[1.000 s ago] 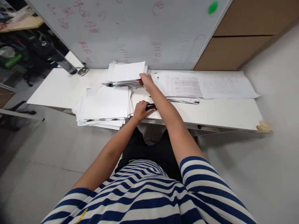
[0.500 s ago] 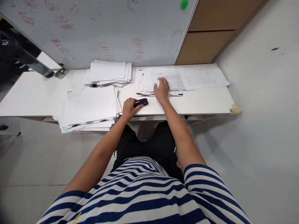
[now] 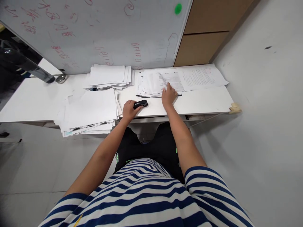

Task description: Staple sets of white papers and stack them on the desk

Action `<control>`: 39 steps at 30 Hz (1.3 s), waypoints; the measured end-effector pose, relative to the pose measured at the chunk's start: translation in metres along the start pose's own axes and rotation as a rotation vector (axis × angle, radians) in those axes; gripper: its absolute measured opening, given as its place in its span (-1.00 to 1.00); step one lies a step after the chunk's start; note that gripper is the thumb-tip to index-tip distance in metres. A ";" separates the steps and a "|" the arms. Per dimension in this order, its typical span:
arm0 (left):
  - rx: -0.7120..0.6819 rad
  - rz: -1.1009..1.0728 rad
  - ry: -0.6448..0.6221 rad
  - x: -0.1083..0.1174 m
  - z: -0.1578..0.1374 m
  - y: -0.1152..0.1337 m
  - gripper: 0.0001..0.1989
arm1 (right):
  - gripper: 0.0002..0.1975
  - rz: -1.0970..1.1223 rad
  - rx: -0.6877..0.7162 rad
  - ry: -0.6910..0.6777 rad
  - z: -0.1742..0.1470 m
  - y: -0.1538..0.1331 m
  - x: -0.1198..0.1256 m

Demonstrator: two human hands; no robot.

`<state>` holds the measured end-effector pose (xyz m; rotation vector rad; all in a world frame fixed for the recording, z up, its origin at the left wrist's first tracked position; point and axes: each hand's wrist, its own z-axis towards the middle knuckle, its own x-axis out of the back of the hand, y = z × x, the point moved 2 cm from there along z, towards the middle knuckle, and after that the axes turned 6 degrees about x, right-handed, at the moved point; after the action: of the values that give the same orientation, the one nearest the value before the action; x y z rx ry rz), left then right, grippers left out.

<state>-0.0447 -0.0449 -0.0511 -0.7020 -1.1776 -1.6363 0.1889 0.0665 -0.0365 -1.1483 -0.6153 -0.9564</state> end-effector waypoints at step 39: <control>0.011 -0.015 0.006 0.001 0.000 0.001 -0.64 | -0.56 -0.119 0.263 -0.225 0.051 0.007 -0.001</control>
<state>-0.0445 -0.0456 -0.0496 -0.6821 -1.1892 -1.6424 0.1974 0.1153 -0.0245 -0.9978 -0.9713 -0.8227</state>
